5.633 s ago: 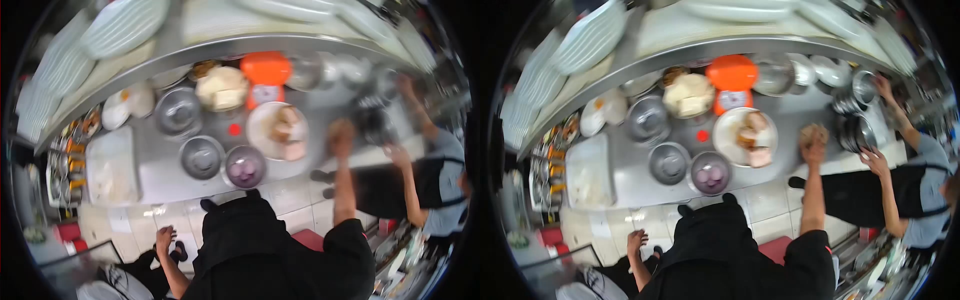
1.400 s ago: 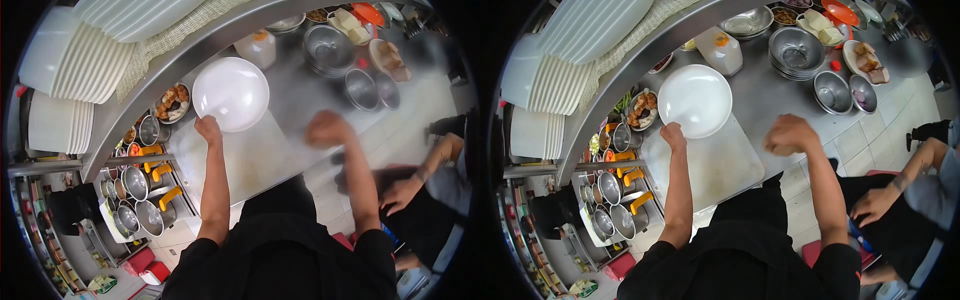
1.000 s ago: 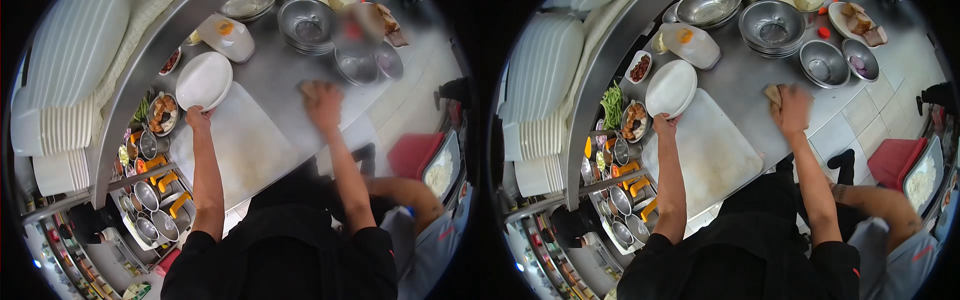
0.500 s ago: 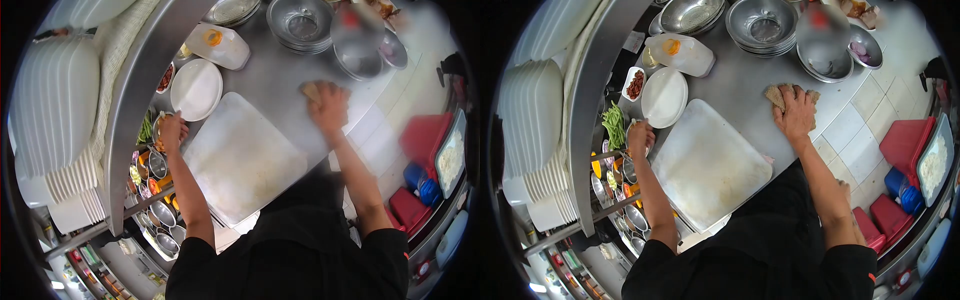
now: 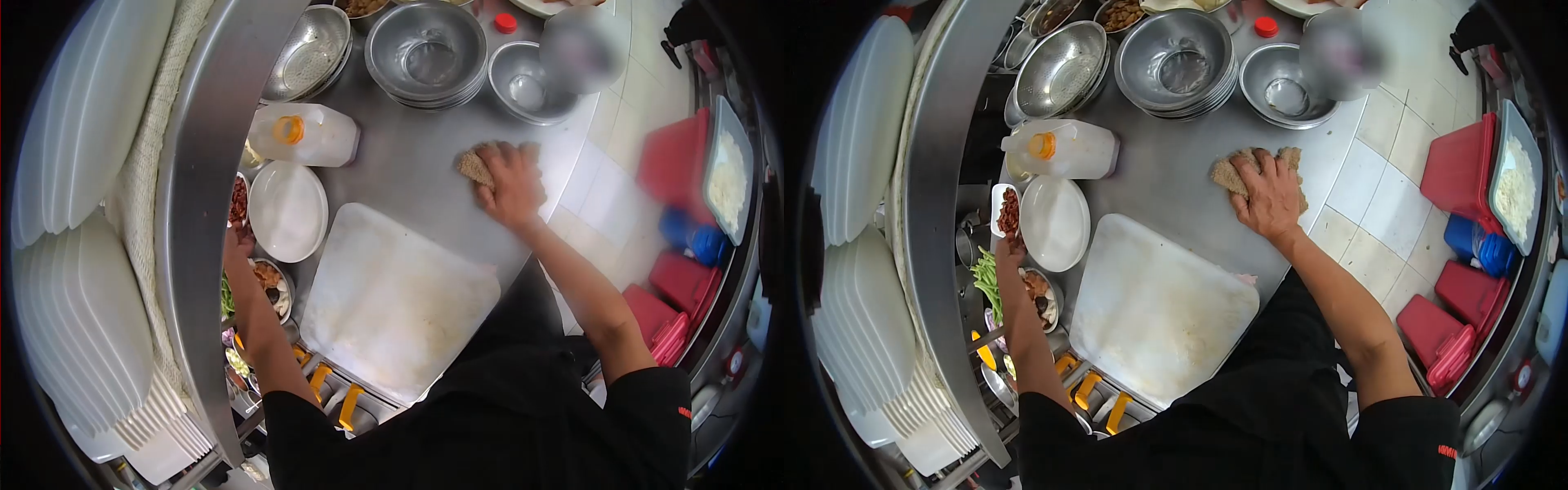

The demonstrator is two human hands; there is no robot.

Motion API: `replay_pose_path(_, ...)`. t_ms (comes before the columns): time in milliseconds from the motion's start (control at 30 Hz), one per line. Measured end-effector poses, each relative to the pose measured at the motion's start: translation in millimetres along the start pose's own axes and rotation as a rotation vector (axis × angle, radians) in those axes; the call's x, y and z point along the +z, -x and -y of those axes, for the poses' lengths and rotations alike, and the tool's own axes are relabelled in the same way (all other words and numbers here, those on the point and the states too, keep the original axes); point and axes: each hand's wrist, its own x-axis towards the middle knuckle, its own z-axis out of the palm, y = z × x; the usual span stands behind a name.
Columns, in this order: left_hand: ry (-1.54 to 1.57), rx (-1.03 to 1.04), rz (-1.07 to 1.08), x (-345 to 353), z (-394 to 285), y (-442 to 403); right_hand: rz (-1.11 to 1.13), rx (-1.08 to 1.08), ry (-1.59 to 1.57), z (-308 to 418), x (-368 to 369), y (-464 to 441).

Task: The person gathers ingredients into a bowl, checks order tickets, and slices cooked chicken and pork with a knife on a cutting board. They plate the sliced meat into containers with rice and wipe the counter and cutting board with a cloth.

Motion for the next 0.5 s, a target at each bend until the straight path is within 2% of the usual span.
replay_pose_path(133,0.15,0.087,-0.024,23,12,22,0.019,0.002,0.018,1,-3,-1)
replay_pose_path(200,0.217,0.089,0.035,25,8,23,0.029,0.001,0.03,3,-4,-1)
replay_pose_path(267,0.255,0.203,0.104,23,11,33,0.028,0.001,0.011,4,-2,-3)
replay_pose_path(300,0.187,0.138,0.118,-12,-6,-7,0.03,0.004,0.005,3,-1,-1)
replay_pose_path(367,0.392,0.307,0.185,-29,-4,-14,0.002,-0.016,-0.014,-1,7,3)
replay_pose_path(400,0.323,0.399,0.211,-24,-3,25,-0.022,-0.022,-0.006,-6,8,3)
replay_pose_path(433,0.258,0.478,0.29,-41,-6,7,0.002,-0.014,0.002,-6,5,3)
replay_pose_path(467,0.257,0.465,0.268,-29,-7,57,0.021,-0.003,0.004,-4,3,3)
replay_pose_path(500,0.258,0.512,0.414,-36,-3,83,0.032,0.005,-0.012,-3,2,4)
